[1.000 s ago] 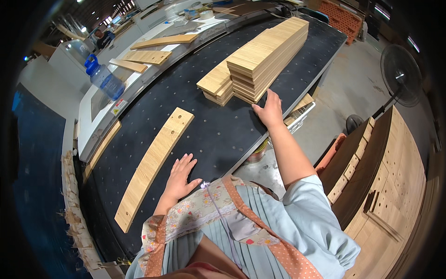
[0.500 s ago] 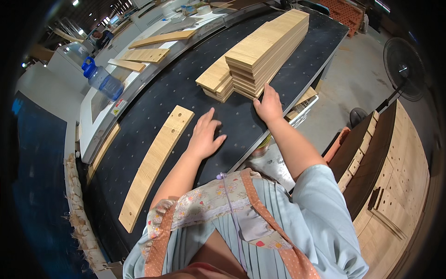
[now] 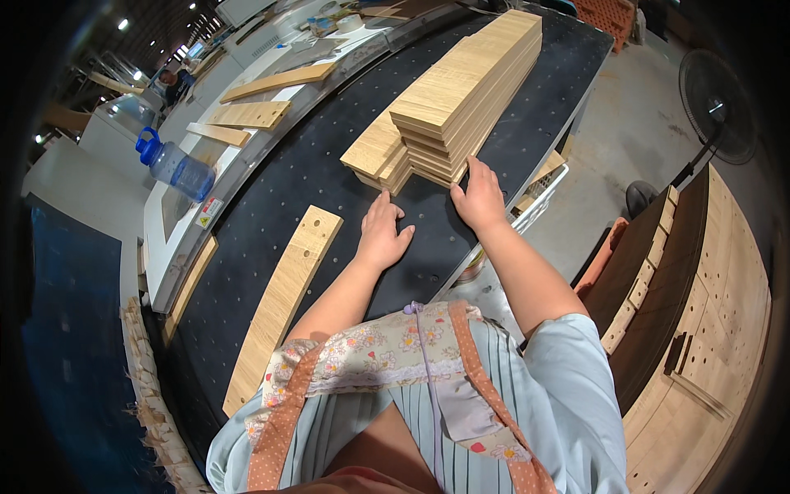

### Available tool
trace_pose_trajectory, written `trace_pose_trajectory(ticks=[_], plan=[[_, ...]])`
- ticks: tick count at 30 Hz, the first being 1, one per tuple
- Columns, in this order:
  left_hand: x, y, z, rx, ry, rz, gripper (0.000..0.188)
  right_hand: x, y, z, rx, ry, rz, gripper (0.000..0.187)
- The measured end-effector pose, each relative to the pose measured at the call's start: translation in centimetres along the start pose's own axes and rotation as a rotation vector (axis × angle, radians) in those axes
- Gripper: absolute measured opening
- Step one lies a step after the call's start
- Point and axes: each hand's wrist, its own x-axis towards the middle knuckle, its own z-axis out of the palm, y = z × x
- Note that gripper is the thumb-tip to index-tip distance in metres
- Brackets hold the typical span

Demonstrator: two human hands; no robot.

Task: The person cleans wooden planks using a screwdriver-like tool to clear holes, wipes the surface by hand, and stacks them onto a pallet.

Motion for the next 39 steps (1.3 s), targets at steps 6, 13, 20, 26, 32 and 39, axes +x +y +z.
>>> trace_pose_trajectory(ticks=[6,13,20,26,32,39], plan=[[0.1,-0.4,0.2,-0.064,0.058,0.007,0.049,0.0,0.0,0.1,-0.040,0.000,-0.023,0.059],[0.5,-0.9,0.3,-0.223,0.118,-0.017,0.077,-0.1,-0.2,0.0,-0.049,-0.018,-0.019,0.059],[0.6,-1.1,0.5,-0.116,0.091,0.002,0.082,-0.1,-0.4,-0.2,-0.047,-0.035,-0.005,0.060],[0.6,-0.7,0.2,-0.126,0.047,-0.026,0.083,0.0,-0.3,-0.2,-0.053,-0.045,0.002,0.060],[0.6,-0.7,0.0,-0.150,0.037,-0.042,0.083,0.1,-0.5,0.1,-0.061,-0.040,0.012,0.061],[0.4,-0.2,-0.1,-0.130,0.033,-0.054,0.084,0.0,-0.3,-0.1,-0.024,-0.026,0.008,0.062]])
